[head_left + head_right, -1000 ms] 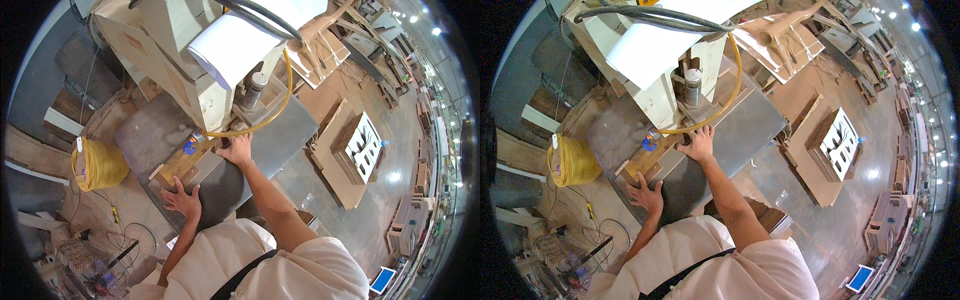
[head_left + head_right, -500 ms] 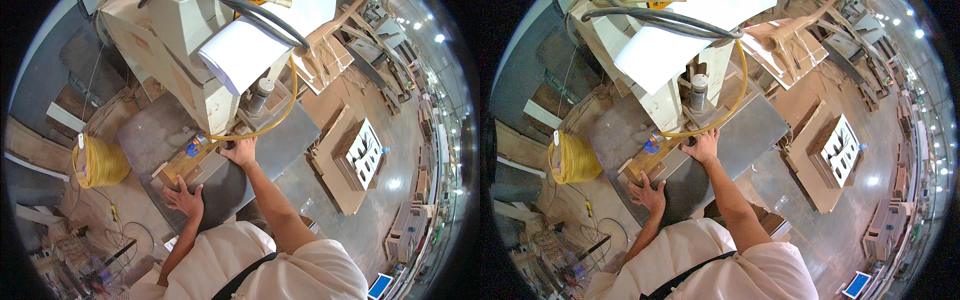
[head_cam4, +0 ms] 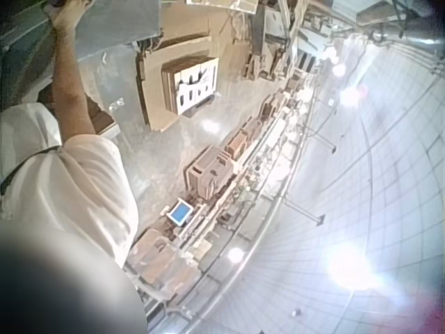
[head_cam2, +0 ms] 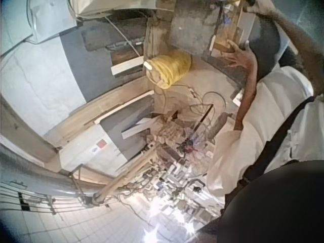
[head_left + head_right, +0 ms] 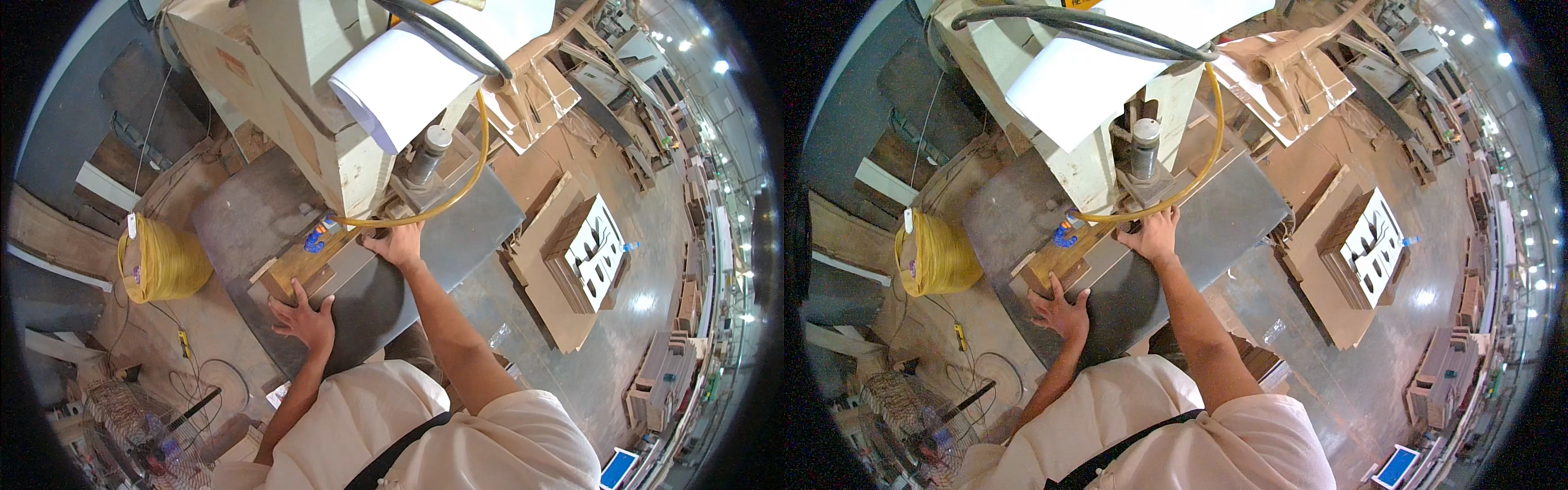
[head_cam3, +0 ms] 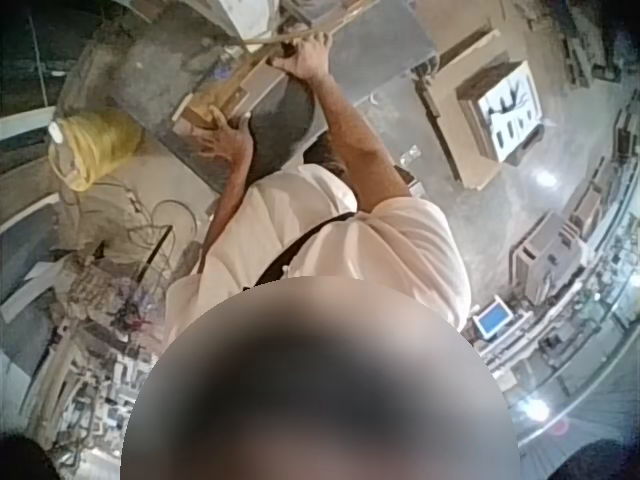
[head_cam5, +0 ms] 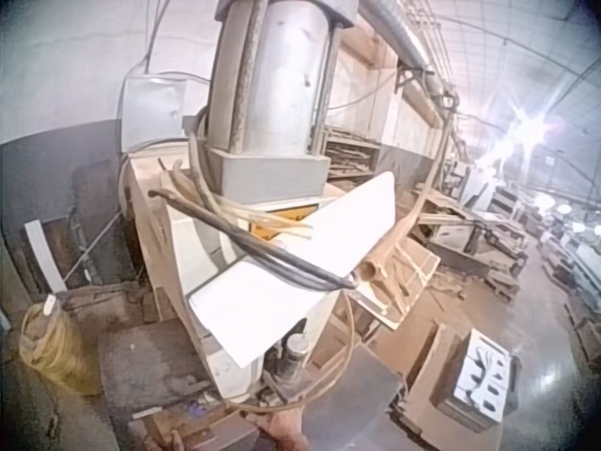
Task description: The person places wood pieces into a template and passes them through a woodworking machine to shape them, then stacks the finished parts.
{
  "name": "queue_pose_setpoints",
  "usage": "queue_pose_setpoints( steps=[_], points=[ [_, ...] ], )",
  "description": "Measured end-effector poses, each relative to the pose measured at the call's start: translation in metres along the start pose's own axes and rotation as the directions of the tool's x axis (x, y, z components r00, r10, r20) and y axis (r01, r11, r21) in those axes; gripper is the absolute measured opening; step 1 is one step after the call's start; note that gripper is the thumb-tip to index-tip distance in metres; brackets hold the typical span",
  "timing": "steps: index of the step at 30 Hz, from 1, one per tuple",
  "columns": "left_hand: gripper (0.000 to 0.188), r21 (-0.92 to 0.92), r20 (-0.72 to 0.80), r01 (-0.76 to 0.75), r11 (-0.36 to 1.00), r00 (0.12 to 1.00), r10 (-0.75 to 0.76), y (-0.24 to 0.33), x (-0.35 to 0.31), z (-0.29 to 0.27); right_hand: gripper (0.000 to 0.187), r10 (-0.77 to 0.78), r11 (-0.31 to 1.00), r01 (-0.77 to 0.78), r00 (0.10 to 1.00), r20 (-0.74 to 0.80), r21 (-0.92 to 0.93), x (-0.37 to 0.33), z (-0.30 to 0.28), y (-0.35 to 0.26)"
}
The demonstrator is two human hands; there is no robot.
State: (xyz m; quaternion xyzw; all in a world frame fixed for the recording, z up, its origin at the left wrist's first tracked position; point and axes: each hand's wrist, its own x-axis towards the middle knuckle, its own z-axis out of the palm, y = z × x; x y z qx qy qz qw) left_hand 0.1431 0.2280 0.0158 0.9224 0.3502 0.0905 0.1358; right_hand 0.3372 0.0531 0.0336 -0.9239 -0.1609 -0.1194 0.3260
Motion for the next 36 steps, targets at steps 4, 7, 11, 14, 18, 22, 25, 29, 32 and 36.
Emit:
queue_pose_setpoints(
  steps=[4, 7, 11, 14, 18, 22, 25, 29, 32, 36],
  points=[
    [0.095, 0.016, 0.029, 0.018, 1.000, 0.999, -0.018, 0.002, 0.001, 0.001, 0.072, 0.033, 0.999, -0.033, 0.999, 0.015, -0.011, 0.002, -0.001, 0.000],
    [0.095, 0.009, 0.049, 0.027, 1.000, 0.998, -0.027, 0.006, 0.002, -0.001, 0.077, 0.054, 0.998, -0.053, 0.997, 0.063, -0.013, 0.003, -0.001, 0.004],
    [0.095, -0.003, 0.032, 0.016, 1.000, 0.999, -0.016, 0.006, 0.001, 0.005, 0.079, 0.037, 0.999, -0.037, 0.999, 0.014, -0.009, 0.001, 0.006, 0.016],
    [0.094, -0.008, 0.041, 0.015, 1.000, 0.999, -0.014, 0.007, 0.002, 0.003, 0.080, 0.026, 1.000, -0.026, 1.000, 0.003, 0.013, 0.003, 0.006, 0.015],
    [0.094, -0.009, 0.039, 0.005, 1.000, 0.999, -0.005, 0.012, 0.003, 0.002, 0.080, 0.016, 1.000, -0.016, 1.000, -0.006, 0.018, 0.005, 0.004, 0.015],
    [0.097, -0.019, 0.024, -0.010, 1.000, 1.000, 0.011, 0.012, 0.003, 0.003, 0.080, 0.038, 0.998, -0.039, 0.999, 0.021, 0.047, 0.007, 0.002, 0.016],
    [0.098, -0.018, 0.031, -0.001, 1.000, 1.000, 0.001, 0.016, 0.005, 0.007, 0.082, 0.018, 0.998, -0.022, 0.998, 0.065, 0.067, 0.007, 0.007, 0.029],
    [0.095, -0.056, 0.029, 0.019, 0.998, 0.999, -0.017, 0.020, 0.004, 0.004, 0.081, 0.030, 0.998, -0.027, 0.998, 0.049, -0.057, 0.004, 0.015, 0.042],
    [0.092, -0.058, 0.058, 0.043, 0.997, 0.998, -0.039, 0.024, 0.007, -0.003, 0.069, 0.050, 0.997, -0.044, 0.993, 0.111, -0.056, 0.007, 0.008, 0.035],
    [0.094, -0.076, 0.035, 0.027, 0.997, 0.999, -0.025, 0.030, 0.007, -0.002, 0.067, 0.057, 0.998, -0.052, 0.993, 0.107, -0.046, 0.009, 0.005, 0.037]
  ],
)
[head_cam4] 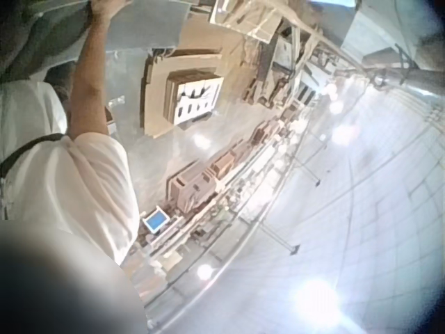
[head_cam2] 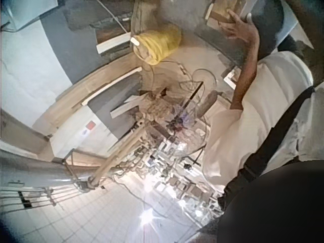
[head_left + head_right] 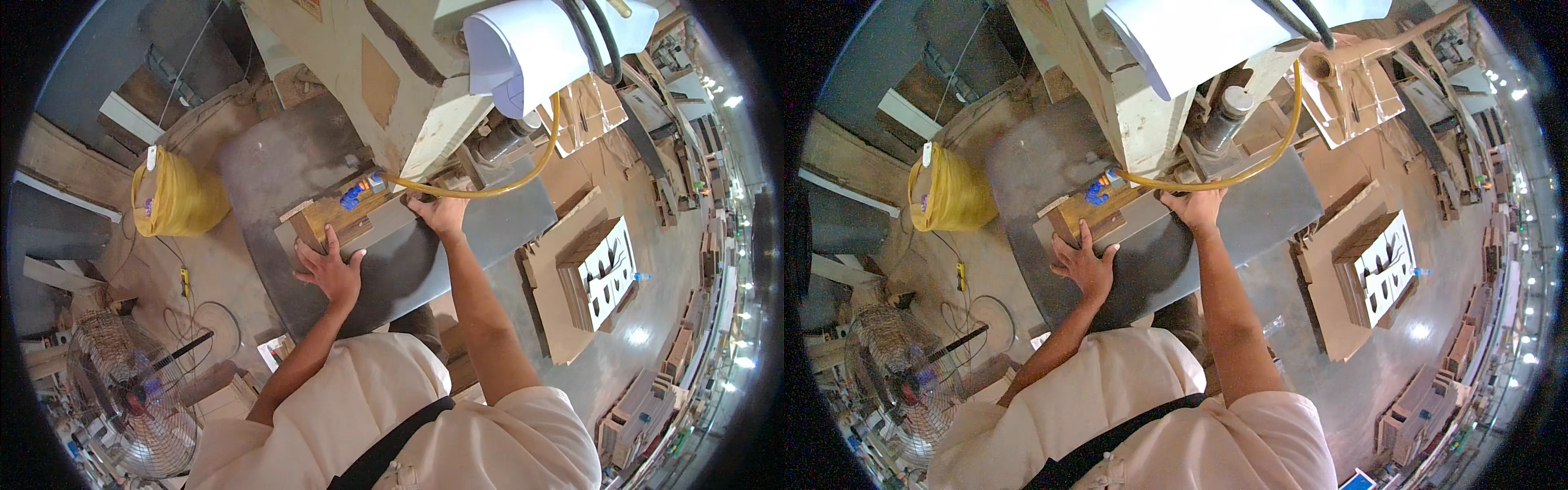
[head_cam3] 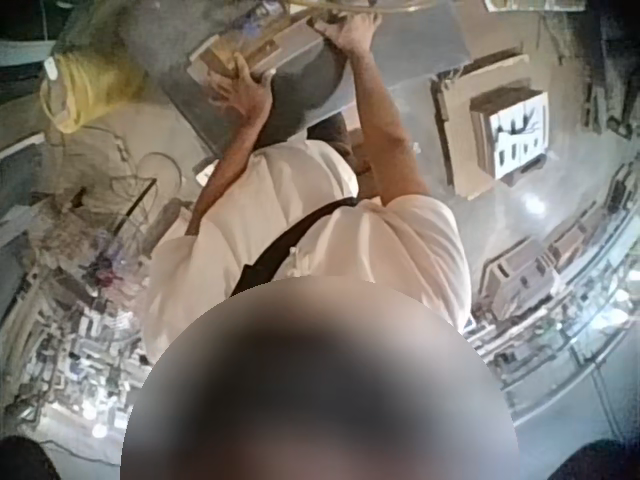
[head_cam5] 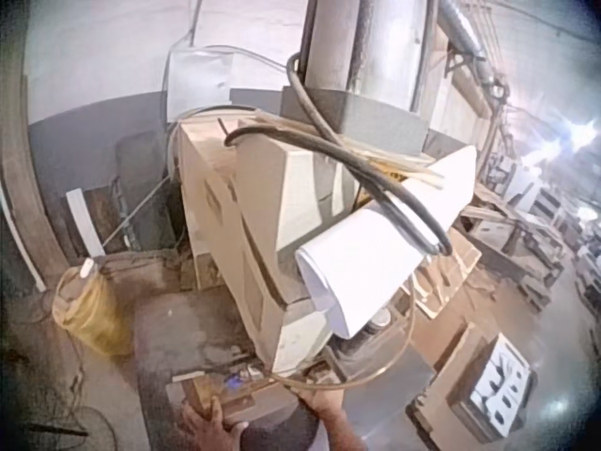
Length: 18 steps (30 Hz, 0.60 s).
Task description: The person places wood pieces into a template and passes them through a woodworking machine to shape them, then stacks the finished parts.
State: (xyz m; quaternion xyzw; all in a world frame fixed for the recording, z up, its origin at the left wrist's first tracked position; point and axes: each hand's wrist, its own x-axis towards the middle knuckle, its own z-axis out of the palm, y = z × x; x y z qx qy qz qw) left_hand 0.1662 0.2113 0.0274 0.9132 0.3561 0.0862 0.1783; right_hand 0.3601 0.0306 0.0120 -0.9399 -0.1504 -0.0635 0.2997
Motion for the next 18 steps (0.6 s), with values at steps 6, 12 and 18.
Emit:
queue_pose_setpoints(
  steps=[6, 12, 18],
  points=[
    [0.095, 0.021, 0.012, 0.009, 1.000, 1.000, -0.009, 0.004, 0.001, 0.004, 0.071, -0.014, 1.000, 0.014, 1.000, -0.015, 0.022, 0.006, 0.004, 0.006],
    [0.095, 0.013, -0.014, -0.012, 1.000, 1.000, 0.012, 0.009, 0.002, 0.009, 0.084, 0.016, 1.000, -0.017, 0.996, 0.088, 0.008, 0.010, 0.007, 0.026],
    [0.095, 0.016, 0.012, -0.014, 1.000, 1.000, 0.014, 0.012, 0.003, 0.007, 0.087, -0.006, 0.999, 0.006, 1.000, -0.007, 0.053, 0.008, 0.011, 0.028]
  ],
)
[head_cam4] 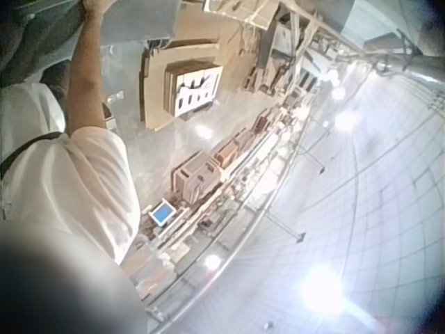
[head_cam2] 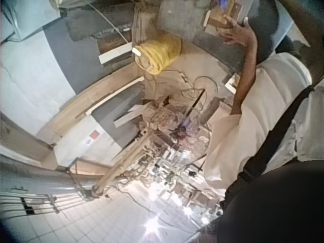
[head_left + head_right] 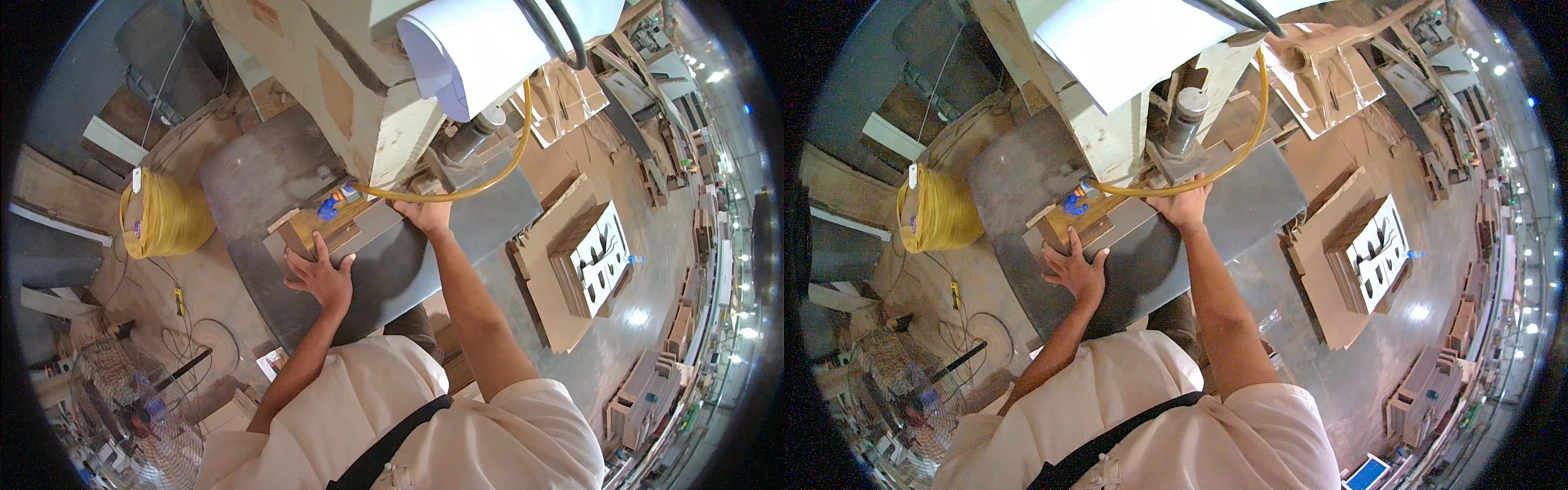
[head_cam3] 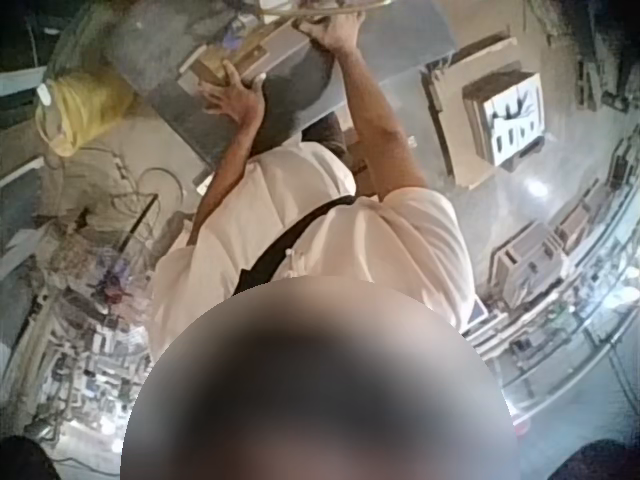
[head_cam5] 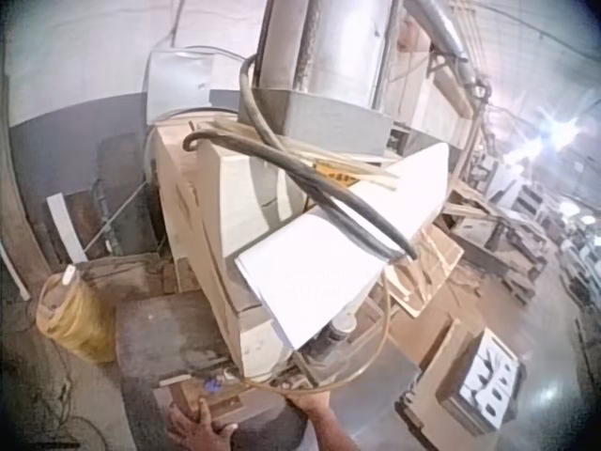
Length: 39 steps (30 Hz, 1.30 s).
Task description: The person places wood pieces into a template and passes them through a woodworking machine to shape them, then stacks the finished parts.
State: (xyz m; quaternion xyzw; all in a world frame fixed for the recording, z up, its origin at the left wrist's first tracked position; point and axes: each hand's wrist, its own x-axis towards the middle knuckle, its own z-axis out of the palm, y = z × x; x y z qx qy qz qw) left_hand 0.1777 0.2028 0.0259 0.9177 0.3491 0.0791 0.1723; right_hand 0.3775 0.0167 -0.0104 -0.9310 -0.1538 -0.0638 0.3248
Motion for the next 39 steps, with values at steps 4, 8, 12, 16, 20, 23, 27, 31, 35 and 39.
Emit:
queue_pose_setpoints(
  steps=[4, 8, 12, 16, 20, 23, 27, 31, 35, 39],
  points=[
    [0.095, 0.007, 0.010, 0.006, 1.000, 1.000, -0.006, 0.003, 0.000, 0.002, 0.087, 0.007, 1.000, -0.007, 1.000, 0.007, 0.016, 0.000, -0.002, 0.002],
    [0.096, 0.008, 0.007, 0.001, 1.000, 1.000, -0.001, 0.004, 0.001, 0.004, 0.082, 0.005, 1.000, -0.005, 1.000, 0.004, 0.007, 0.001, -0.003, 0.002],
    [0.096, 0.002, 0.009, -0.001, 1.000, 1.000, 0.001, 0.008, 0.002, 0.005, 0.078, -0.023, 1.000, 0.023, 1.000, -0.021, 0.010, 0.002, 0.001, 0.013],
    [0.094, 0.017, 0.030, 0.012, 1.000, 0.999, -0.012, 0.009, 0.002, 0.008, 0.076, 0.031, 0.999, -0.032, 0.999, 0.015, 0.036, 0.003, -0.001, 0.012],
    [0.093, 0.009, 0.024, 0.002, 1.000, 1.000, -0.002, 0.012, 0.003, 0.008, 0.074, 0.010, 0.999, -0.008, 1.000, -0.026, 0.053, 0.003, 0.000, 0.016],
    [0.094, 0.019, 0.007, -0.003, 1.000, 1.000, 0.003, 0.011, 0.003, 0.009, 0.073, 0.016, 0.999, -0.015, 1.000, -0.023, 0.035, 0.005, 0.005, 0.020],
    [0.095, 0.019, -0.003, -0.012, 1.000, 1.000, 0.012, 0.016, 0.002, 0.012, 0.072, 0.011, 0.997, -0.013, 1.000, -0.024, -0.077, 0.004, 0.025, 0.056],
    [0.094, 0.007, 0.004, -0.008, 1.000, 1.000, 0.008, 0.018, 0.003, 0.012, 0.070, -0.021, 0.998, 0.018, 0.999, -0.044, -0.068, 0.007, 0.032, 0.067],
    [0.093, -0.012, 0.000, -0.014, 1.000, 1.000, 0.014, 0.021, 0.003, 0.012, 0.066, -0.094, 0.994, 0.089, 0.992, -0.082, -0.062, 0.009, 0.028, 0.068],
    [0.093, -0.032, -0.006, -0.028, 0.999, 1.000, 0.028, 0.023, 0.004, 0.010, 0.063, -0.138, 0.978, 0.122, 0.986, -0.090, -0.167, 0.009, 0.023, 0.064]
  ],
)
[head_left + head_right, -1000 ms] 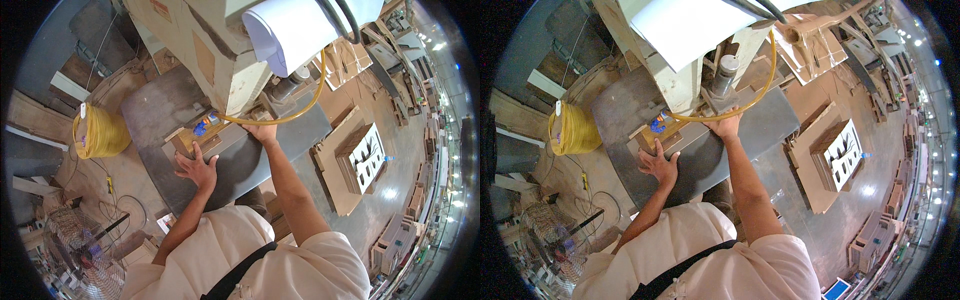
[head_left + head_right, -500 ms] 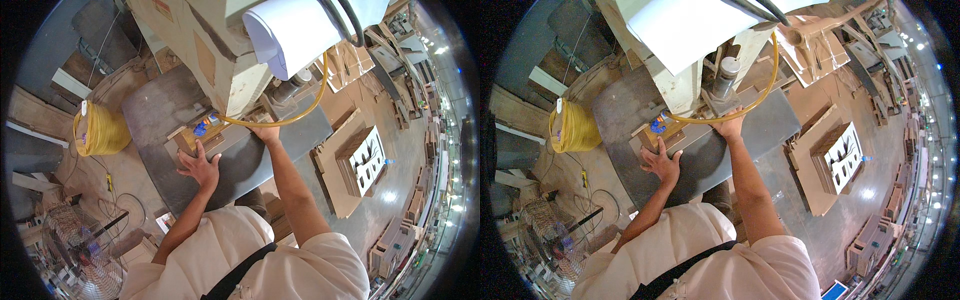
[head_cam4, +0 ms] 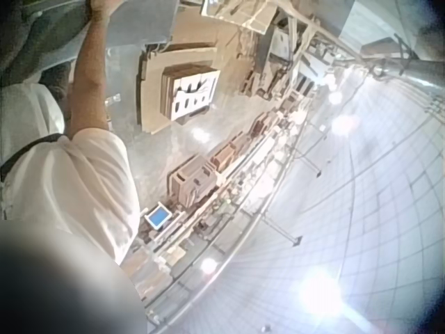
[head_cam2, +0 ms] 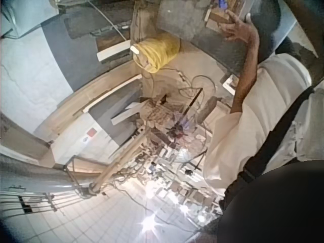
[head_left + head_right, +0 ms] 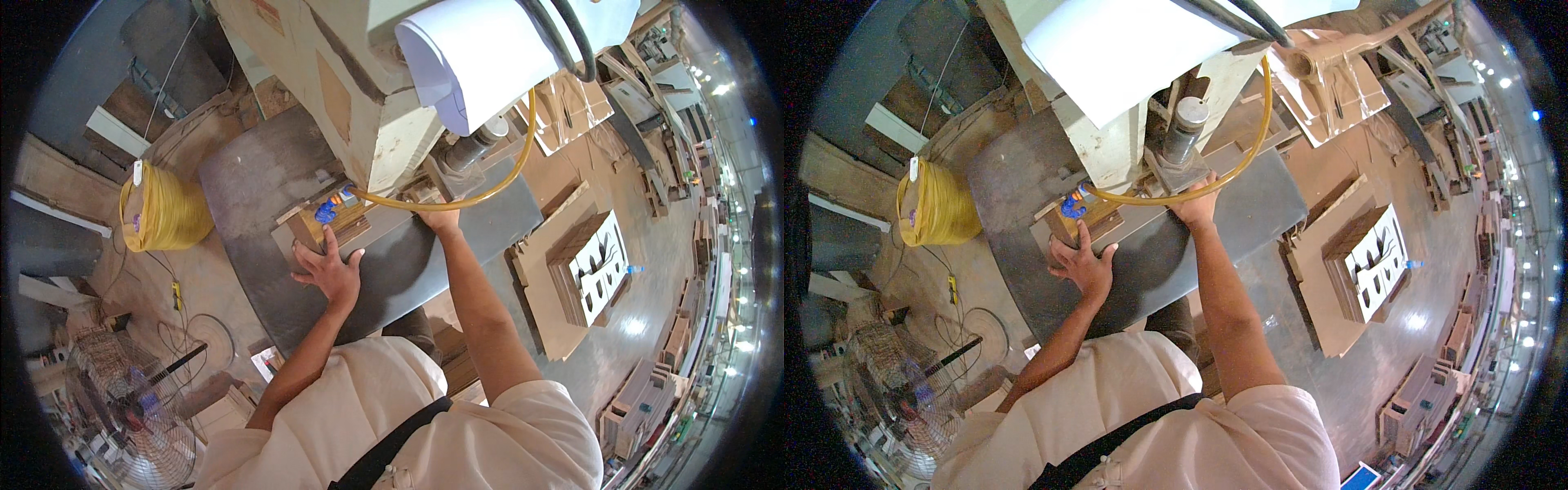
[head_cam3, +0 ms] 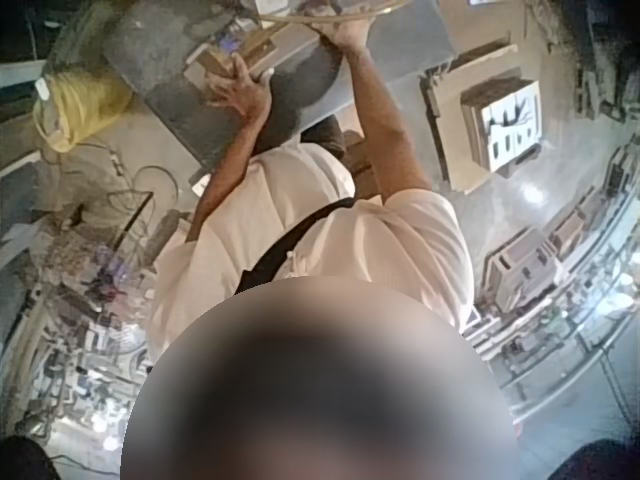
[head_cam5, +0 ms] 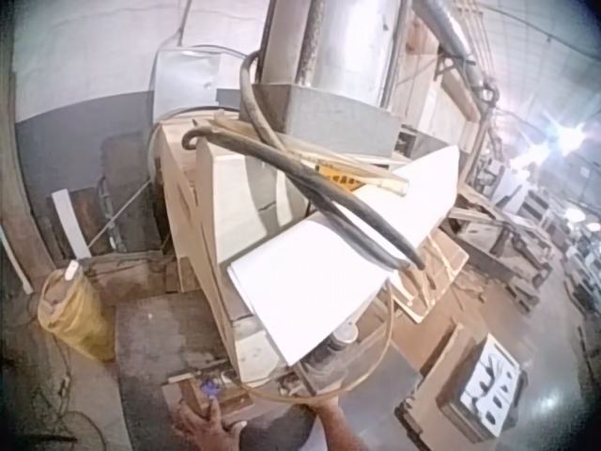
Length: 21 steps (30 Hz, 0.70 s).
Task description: The person places wood pieces into a template and passes them through a woodworking machine to shape them, then stacks the finished parts.
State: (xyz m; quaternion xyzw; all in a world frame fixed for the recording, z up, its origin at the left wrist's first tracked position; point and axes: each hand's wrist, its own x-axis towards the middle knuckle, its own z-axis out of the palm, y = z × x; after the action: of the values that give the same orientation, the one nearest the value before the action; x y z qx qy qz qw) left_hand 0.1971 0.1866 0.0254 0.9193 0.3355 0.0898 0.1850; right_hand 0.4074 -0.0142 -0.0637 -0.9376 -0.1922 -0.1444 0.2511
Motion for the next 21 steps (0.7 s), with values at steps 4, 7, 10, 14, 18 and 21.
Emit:
queue_pose_setpoints(
  steps=[4, 7, 10, 14, 18, 21],
  points=[
    [0.093, -0.047, 0.015, -0.004, 0.999, 1.000, 0.004, 0.003, 0.001, 0.000, 0.060, -0.041, 0.996, 0.039, 0.999, -0.015, -0.084, 0.002, 0.000, 0.007],
    [0.090, -0.009, 0.017, 0.011, 1.000, 1.000, -0.011, 0.006, 0.002, 0.004, 0.059, -0.032, 0.997, 0.033, 0.999, 0.002, -0.068, 0.002, -0.004, 0.006],
    [0.089, -0.014, 0.026, 0.017, 1.000, 1.000, -0.017, 0.008, 0.000, 0.002, 0.060, 0.012, 0.998, -0.014, 1.000, 0.025, 0.067, 0.007, -0.013, -0.004],
    [0.088, -0.059, -0.039, -0.046, 0.997, 0.998, 0.043, 0.008, 0.000, 0.007, 0.061, -0.015, 0.996, 0.017, 1.000, -0.025, 0.084, 0.008, -0.011, 0.004],
    [0.089, -0.063, -0.053, -0.037, 0.997, 0.998, 0.033, 0.008, 0.000, 0.012, 0.061, 0.024, 0.999, -0.030, 0.989, 0.149, 0.041, 0.014, -0.015, -0.004],
    [0.089, -0.078, -0.064, -0.043, 0.996, 0.997, 0.038, 0.009, -0.001, 0.013, 0.066, 0.050, 0.997, -0.057, 0.990, 0.128, 0.056, 0.016, -0.015, -0.004]
  ],
)
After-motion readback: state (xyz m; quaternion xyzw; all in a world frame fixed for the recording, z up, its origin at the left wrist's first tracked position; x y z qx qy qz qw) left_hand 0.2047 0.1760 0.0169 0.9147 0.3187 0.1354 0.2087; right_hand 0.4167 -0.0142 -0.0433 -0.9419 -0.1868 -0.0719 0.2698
